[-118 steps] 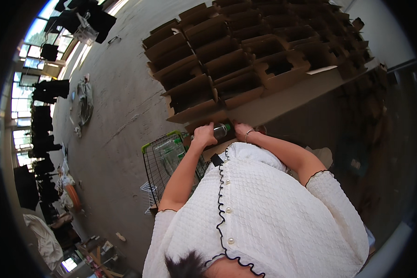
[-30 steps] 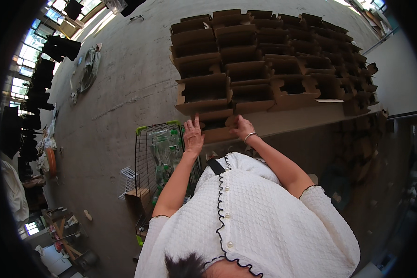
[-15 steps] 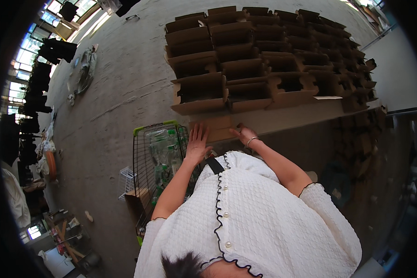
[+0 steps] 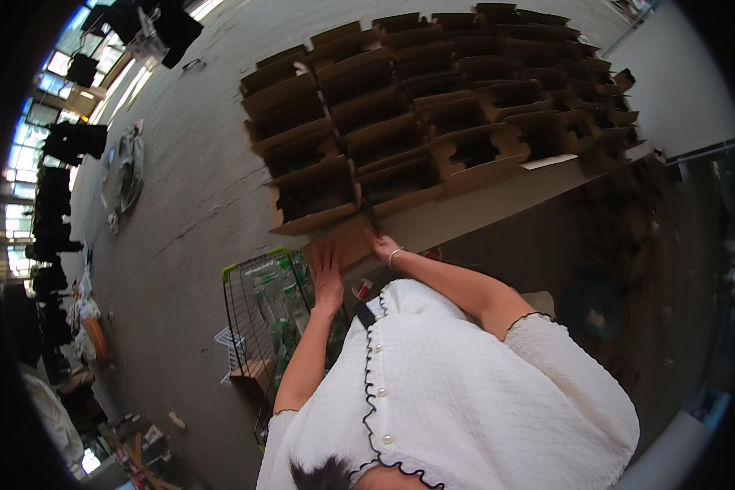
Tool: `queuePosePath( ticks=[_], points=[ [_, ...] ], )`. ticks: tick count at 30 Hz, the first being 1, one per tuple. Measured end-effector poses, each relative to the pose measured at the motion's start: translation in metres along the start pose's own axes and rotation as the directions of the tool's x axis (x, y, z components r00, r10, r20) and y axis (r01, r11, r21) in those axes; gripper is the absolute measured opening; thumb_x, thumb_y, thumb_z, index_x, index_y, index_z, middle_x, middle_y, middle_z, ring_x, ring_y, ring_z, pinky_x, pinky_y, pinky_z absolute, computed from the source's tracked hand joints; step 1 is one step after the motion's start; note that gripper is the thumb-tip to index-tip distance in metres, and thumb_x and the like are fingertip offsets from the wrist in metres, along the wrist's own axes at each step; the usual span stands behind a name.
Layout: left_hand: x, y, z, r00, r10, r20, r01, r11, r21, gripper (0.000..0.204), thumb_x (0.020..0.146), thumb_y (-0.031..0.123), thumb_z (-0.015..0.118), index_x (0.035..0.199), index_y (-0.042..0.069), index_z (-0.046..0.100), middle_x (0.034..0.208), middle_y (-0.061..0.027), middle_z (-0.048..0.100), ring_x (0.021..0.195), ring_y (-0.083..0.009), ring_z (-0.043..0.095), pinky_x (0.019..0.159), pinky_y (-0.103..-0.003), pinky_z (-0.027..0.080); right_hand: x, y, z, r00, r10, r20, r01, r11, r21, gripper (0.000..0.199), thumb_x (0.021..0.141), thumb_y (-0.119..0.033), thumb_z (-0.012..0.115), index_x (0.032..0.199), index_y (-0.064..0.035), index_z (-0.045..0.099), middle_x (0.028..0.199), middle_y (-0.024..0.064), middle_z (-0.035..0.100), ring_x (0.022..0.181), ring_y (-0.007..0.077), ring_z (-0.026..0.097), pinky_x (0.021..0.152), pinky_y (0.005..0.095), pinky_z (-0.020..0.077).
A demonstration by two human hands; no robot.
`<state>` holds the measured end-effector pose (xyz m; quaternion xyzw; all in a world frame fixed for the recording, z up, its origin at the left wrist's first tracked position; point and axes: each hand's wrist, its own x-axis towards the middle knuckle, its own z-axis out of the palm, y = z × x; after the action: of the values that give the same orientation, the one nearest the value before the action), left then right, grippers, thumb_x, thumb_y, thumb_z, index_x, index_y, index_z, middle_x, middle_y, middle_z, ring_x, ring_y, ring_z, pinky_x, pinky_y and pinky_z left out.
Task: The person takes plastic bottles from a shopping cart and places them one by one into cardboard boxes arranged on a table.
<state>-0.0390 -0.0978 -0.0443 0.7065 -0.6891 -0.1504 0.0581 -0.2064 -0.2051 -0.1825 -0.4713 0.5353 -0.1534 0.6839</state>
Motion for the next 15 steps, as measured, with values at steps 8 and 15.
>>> queuePosePath(
  ticks=[8, 15],
  points=[
    [0.011, -0.012, -0.006, 0.993, 0.061, 0.098, -0.061, 0.998, -0.002, 0.078, 0.080, -0.001, 0.056, 0.151, 0.011, 0.028, 0.158, -0.0127, 0.022, 0.148, -0.0384, 0.009, 0.117, -0.058, 0.015, 0.014, 0.038, 0.017, 0.971, -0.224, -0.086, 0.202, 0.956, -0.212, 0.059, 0.095, -0.045, 0.055, 0.130, 0.0021, 0.049, 0.126, 0.0279, 0.056, 0.113, 0.0367, 0.056, 0.096, 0.0413, 0.0446],
    [0.016, 0.002, -0.015, 0.972, -0.019, 0.234, 0.003, 0.998, 0.069, 0.073, 0.086, 0.005, 0.058, 0.152, 0.011, 0.027, 0.159, -0.0124, 0.019, 0.149, -0.0367, 0.009, 0.117, -0.056, 0.017, -0.016, 0.002, 0.001, 0.978, -0.197, 0.063, 0.205, 0.875, -0.438, 0.079, 0.091, -0.065, 0.047, 0.136, -0.0007, 0.044, 0.126, 0.0303, 0.054, 0.112, 0.0438, 0.055, 0.093, 0.0461, 0.0447]
  ],
)
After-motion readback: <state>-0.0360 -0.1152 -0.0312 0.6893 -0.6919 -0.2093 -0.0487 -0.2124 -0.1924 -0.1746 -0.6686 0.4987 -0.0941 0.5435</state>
